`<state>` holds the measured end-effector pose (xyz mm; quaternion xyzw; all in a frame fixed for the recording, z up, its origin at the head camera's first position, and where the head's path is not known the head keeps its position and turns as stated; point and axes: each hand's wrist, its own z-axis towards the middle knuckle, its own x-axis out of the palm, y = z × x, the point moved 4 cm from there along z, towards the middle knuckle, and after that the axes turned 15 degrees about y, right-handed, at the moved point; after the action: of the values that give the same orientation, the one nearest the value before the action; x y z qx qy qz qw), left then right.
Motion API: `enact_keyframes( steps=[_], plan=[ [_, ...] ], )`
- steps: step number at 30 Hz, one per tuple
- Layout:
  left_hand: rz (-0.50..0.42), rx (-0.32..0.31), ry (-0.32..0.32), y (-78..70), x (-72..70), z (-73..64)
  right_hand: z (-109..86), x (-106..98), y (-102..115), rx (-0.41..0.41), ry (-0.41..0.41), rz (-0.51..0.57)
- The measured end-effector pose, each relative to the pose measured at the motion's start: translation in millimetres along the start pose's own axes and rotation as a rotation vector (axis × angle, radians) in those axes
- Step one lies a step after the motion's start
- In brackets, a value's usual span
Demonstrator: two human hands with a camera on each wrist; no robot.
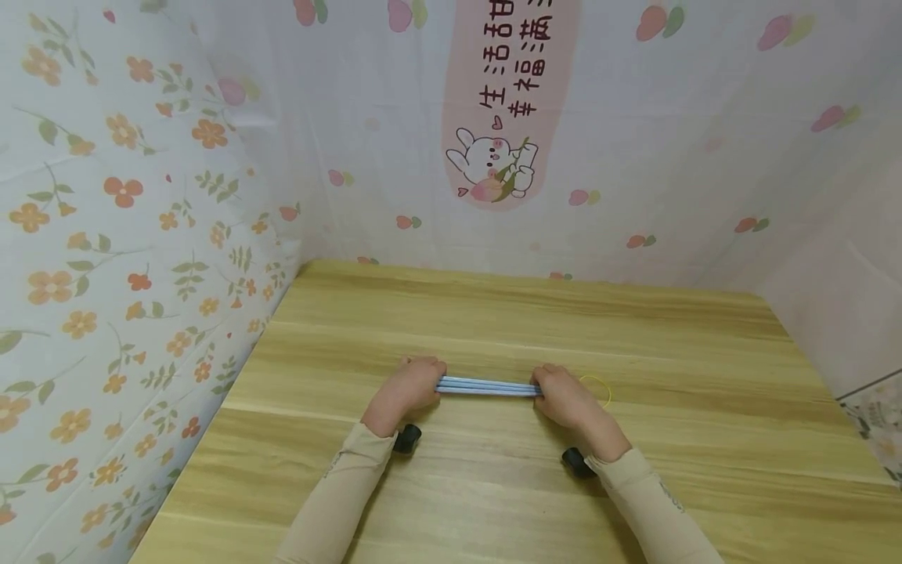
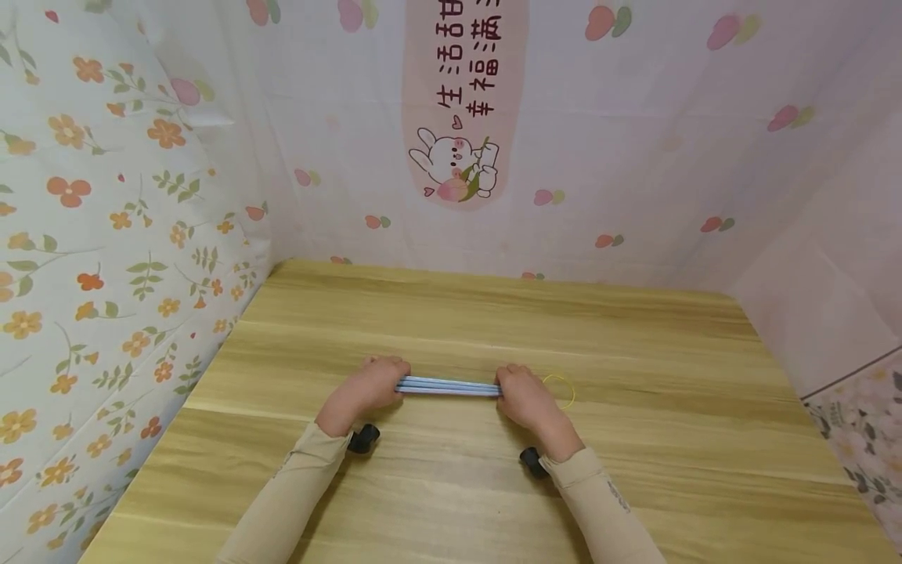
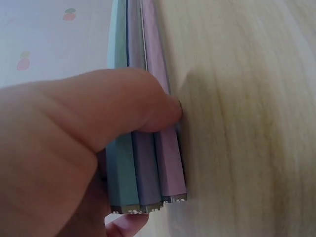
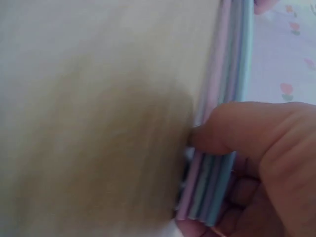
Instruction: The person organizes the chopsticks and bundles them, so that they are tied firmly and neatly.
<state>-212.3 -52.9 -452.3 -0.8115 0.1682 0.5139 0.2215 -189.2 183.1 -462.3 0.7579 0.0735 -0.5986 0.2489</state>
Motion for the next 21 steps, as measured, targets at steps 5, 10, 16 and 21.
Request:
enact_keyframes(
  steps=[5, 10, 16, 21],
  plan=[
    [0.076, 0.002, -0.036, -4.2, -0.1, -2.1, -1.8, 2.6, -2.5, -0.019, -0.058, -0.039],
    [0.083, 0.019, -0.086, -4.5, -0.2, -4.3, -2.3, 4.5, -1.8, -0.017, -0.091, -0.059],
    [0.064, 0.048, -0.126, -4.2, -1.1, -5.7, -2.1, 2.4, -0.4, -0.006, -0.109, -0.039],
    [0.094, 0.058, -0.181, -6.2, -5.5, -9.1, -1.5, -0.4, 0.5, 0.005, -0.107, -0.018]
  ],
)
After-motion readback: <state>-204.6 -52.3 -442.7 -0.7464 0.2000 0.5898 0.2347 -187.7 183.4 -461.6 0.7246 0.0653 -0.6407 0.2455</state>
